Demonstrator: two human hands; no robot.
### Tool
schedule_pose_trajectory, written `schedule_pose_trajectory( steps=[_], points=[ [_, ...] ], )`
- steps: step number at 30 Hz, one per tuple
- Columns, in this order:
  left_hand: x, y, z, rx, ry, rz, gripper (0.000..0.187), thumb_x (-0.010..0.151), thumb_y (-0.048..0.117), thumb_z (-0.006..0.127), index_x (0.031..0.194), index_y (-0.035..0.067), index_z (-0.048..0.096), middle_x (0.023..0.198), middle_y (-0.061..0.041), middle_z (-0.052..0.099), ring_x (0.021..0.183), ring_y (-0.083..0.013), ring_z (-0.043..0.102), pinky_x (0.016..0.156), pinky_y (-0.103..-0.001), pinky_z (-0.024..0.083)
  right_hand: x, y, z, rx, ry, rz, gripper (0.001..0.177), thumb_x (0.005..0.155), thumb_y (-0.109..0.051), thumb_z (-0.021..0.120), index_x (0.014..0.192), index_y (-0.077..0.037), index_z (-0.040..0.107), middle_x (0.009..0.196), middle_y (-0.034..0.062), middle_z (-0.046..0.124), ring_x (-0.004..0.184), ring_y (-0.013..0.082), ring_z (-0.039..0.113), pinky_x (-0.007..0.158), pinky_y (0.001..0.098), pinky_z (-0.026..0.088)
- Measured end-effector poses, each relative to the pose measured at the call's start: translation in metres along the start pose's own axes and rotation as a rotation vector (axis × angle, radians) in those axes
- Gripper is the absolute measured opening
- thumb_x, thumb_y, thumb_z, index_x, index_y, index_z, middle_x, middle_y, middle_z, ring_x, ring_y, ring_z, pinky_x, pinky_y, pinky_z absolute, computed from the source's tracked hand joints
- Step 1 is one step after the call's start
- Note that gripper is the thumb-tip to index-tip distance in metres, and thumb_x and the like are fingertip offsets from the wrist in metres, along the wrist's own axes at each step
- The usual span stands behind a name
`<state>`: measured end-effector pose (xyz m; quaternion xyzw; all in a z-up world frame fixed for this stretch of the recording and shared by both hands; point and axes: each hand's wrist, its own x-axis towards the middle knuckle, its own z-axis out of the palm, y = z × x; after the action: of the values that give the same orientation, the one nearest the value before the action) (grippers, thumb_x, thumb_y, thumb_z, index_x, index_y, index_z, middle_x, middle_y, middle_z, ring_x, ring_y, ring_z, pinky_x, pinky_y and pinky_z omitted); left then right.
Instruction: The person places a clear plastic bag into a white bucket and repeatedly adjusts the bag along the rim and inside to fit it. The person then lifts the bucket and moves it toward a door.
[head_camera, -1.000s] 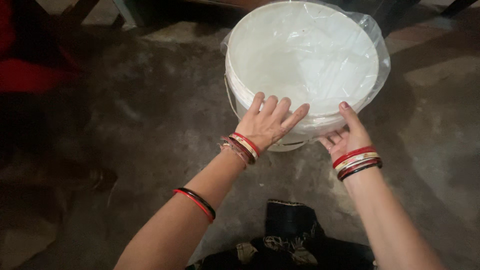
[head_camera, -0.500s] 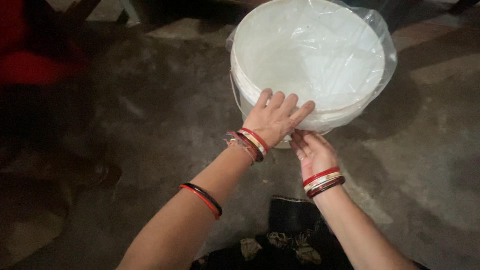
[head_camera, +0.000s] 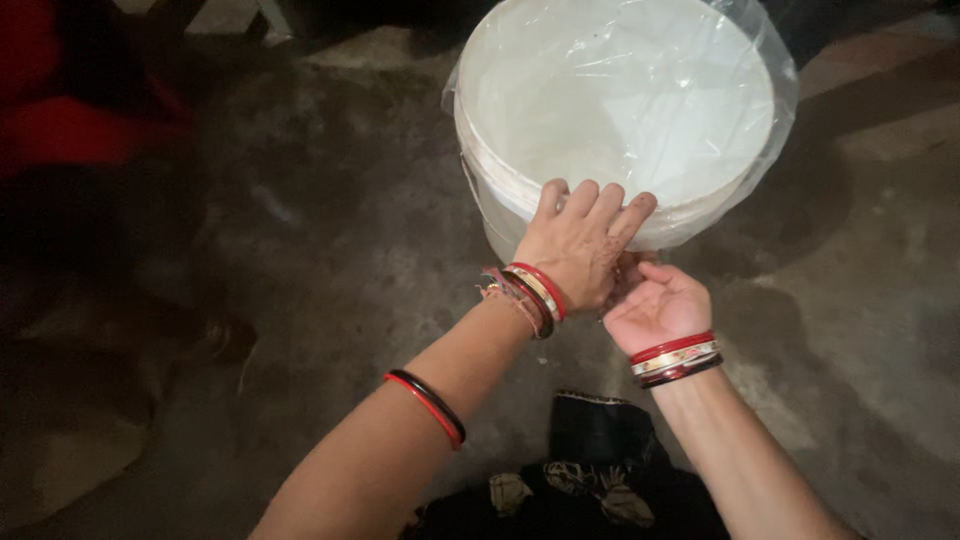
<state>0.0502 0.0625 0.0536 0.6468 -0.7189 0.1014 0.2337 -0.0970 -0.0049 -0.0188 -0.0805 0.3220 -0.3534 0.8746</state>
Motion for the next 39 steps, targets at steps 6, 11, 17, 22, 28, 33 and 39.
schedule_pose_trajectory(
  steps=[6,11,17,22,28,33,39],
  points=[
    [-0.002,-0.009,0.017,0.138,0.047,0.039,0.063,0.081,0.031,0.068,0.140,0.021,0.051,0.110,-0.003,0.055,0.105,-0.0233,0.055,0.101,-0.052,0.041,0.006,-0.009,0.002,-0.206,-0.045,0.076,0.042,0.085,-0.013,0.051,0.125,0.000,0.056,0.125,0.0138,0.063,0.119,0.0293,0.059,0.111,0.0498,0.043],
    [-0.003,-0.015,0.031,0.257,0.104,0.064,0.055,0.089,0.026,0.064,0.142,0.025,0.051,0.109,-0.001,0.054,0.100,-0.0219,0.053,0.096,-0.048,0.042,0.008,-0.012,0.004,-0.285,-0.048,0.083,0.042,0.089,-0.018,0.049,0.127,-0.003,0.056,0.126,0.0130,0.063,0.119,0.0280,0.059,0.110,0.0528,0.043],
    [0.000,-0.020,0.038,0.215,0.130,0.086,0.048,0.092,0.024,0.062,0.139,0.026,0.054,0.107,0.001,0.056,0.098,-0.0194,0.054,0.089,-0.044,0.042,0.013,-0.013,-0.008,-0.486,0.107,-0.106,0.028,0.093,-0.024,0.054,0.116,-0.008,0.058,0.115,0.0068,0.063,0.106,0.0225,0.058,0.099,0.0502,0.044],
    [0.003,-0.021,0.039,0.196,0.212,0.120,0.039,0.092,0.026,0.061,0.131,0.022,0.057,0.102,0.000,0.058,0.090,-0.0205,0.055,0.081,-0.044,0.042,0.018,-0.010,-0.027,-0.499,0.178,-0.297,0.017,0.090,-0.015,0.062,0.106,-0.009,0.060,0.109,0.0039,0.063,0.103,0.0211,0.057,0.096,0.0454,0.049],
    [0.005,-0.020,0.039,0.244,0.205,0.119,0.030,0.094,0.022,0.061,0.123,0.021,0.058,0.098,0.001,0.057,0.087,-0.0193,0.056,0.076,-0.042,0.041,0.016,-0.030,-0.025,-0.276,0.149,-0.309,0.022,0.093,-0.016,0.059,0.108,0.000,0.060,0.110,0.0124,0.062,0.107,0.0261,0.060,0.103,0.0439,0.053],
    [0.007,-0.015,0.038,0.181,0.164,0.071,0.024,0.089,0.024,0.060,0.113,0.021,0.057,0.096,0.001,0.056,0.087,-0.0190,0.057,0.077,-0.044,0.041,0.000,-0.043,0.001,-0.166,0.136,-0.242,0.041,0.091,-0.021,0.053,0.125,0.003,0.055,0.129,0.0134,0.060,0.124,0.0287,0.059,0.116,0.0484,0.047],
    [0.008,-0.011,0.037,0.142,0.165,0.035,0.025,0.087,0.025,0.063,0.111,0.022,0.055,0.098,0.002,0.057,0.090,-0.0197,0.058,0.079,-0.044,0.040,-0.013,-0.034,0.021,-0.053,0.090,-0.176,0.062,0.095,-0.036,0.054,0.142,0.003,0.045,0.144,0.0155,0.056,0.140,0.0313,0.051,0.124,0.0507,0.034]
  ],
)
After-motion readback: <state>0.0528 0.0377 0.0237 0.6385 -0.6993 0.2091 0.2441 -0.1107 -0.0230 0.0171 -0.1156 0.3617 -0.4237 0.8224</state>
